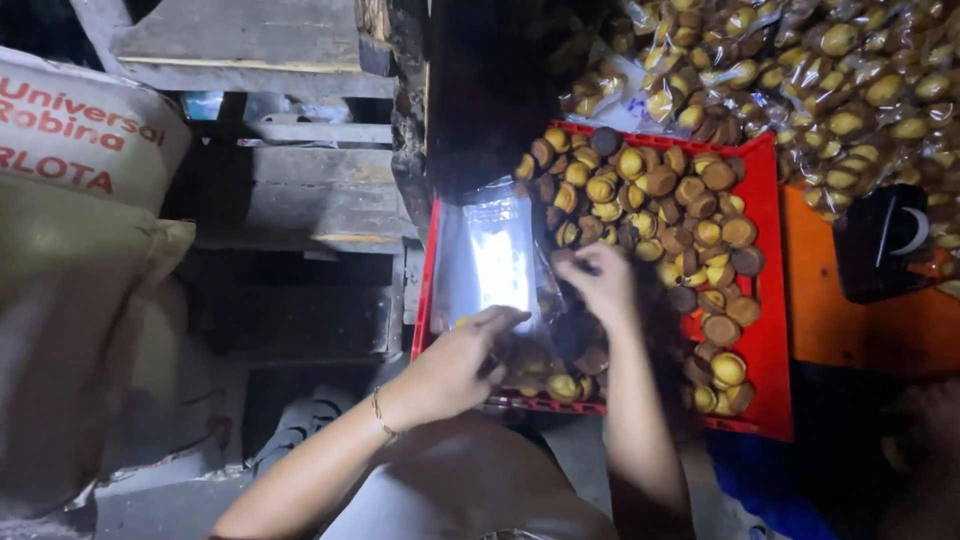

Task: The person places small baked items one by one into clear plastic bags from a red tray.

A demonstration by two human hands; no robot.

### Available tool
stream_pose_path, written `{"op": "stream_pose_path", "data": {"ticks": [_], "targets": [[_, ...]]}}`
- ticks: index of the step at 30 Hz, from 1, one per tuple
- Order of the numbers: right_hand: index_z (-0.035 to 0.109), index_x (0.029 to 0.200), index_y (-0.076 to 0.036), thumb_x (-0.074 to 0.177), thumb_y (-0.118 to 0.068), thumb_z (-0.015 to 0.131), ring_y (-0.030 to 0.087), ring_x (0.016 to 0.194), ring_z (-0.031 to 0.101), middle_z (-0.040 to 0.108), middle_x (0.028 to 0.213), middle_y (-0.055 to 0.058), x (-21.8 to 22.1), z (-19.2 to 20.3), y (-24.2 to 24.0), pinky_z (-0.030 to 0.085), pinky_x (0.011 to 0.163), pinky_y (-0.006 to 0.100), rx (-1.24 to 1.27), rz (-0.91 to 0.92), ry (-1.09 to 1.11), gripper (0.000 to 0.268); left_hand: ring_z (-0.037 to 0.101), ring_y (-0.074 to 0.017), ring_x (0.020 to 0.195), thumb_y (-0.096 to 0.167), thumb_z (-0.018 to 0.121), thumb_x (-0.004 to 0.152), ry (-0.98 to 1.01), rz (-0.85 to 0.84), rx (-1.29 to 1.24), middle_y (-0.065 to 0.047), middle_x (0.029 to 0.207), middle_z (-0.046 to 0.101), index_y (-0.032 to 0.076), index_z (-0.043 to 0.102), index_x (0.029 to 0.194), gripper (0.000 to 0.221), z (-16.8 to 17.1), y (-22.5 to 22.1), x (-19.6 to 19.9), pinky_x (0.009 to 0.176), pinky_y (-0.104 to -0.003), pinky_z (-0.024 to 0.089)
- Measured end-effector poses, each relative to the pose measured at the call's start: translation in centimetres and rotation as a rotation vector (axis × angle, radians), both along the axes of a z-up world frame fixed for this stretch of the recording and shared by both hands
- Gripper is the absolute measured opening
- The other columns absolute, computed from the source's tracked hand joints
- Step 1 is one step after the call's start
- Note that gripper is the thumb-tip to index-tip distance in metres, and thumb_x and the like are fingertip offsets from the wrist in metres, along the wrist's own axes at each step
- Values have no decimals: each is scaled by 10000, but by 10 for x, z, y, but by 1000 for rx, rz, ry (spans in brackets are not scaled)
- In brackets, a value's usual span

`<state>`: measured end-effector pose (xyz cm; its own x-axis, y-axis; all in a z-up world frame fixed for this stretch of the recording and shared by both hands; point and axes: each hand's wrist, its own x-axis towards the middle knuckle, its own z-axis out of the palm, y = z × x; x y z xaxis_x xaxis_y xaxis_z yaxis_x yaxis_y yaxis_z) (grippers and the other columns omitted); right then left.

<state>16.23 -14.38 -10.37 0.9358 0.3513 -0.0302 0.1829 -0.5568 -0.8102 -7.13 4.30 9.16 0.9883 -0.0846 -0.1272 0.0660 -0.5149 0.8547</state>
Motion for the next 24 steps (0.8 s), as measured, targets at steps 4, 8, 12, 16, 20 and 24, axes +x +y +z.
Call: {"op": "stream_pose_path", "data": {"ticks": [4,8,12,16,20,24], "targets": [[748,941,-241,750,-336,896,261,803,741,709,800,4,-13,42,-40,573,669,378,-426,-225,-587,260,596,-578,1138,-3,570,767,-22,-6,-150,-329,1306,588,-97,515,1355,598,-7,8,5,960,-599,513],[782,984,-166,781,-157,801,283,941,747,766,938,75,-114,129,-19,579,768,354,-56,295,-352,204,597,-579,1129,22,589,783,21,-19,-147,-328,1287,599,-88,497,1378,612,-11,1,14,950,-600,509],[731,800,-74,693,-180,825,391,849,712,681,808,124,-122,76,-31,599,716,418,-245,600,-359,177,632,-549,1066,96,649,789,-24,-82,6,-278,1243,633,-30,554,1310,545,6,-16,21,889,-597,538],[777,983,-62,893,-216,776,422,994,715,758,957,199,-25,47,-57,568,823,461,125,242,-102,178,623,-569,1077,41,610,775,-18,-56,-49,-300,1241,627,-37,502,1363,604,14,-16,28,901,-625,514],[710,1117,-290,716,-318,855,261,1048,675,757,1046,-58,46,-26,-95,494,869,428,-597,182,-371,427,615,-570,1067,43,615,762,-39,-56,-79,-313,1198,636,-74,560,1266,521,14,-24,31,894,-584,539],[768,910,-105,838,-76,760,313,1132,641,700,1166,117,84,-19,-130,471,1005,387,93,149,-172,78,625,-562,1059,29,614,763,-29,-6,-98,-317,1194,635,-95,565,1267,521,16,-33,36,881,-571,550]]}}
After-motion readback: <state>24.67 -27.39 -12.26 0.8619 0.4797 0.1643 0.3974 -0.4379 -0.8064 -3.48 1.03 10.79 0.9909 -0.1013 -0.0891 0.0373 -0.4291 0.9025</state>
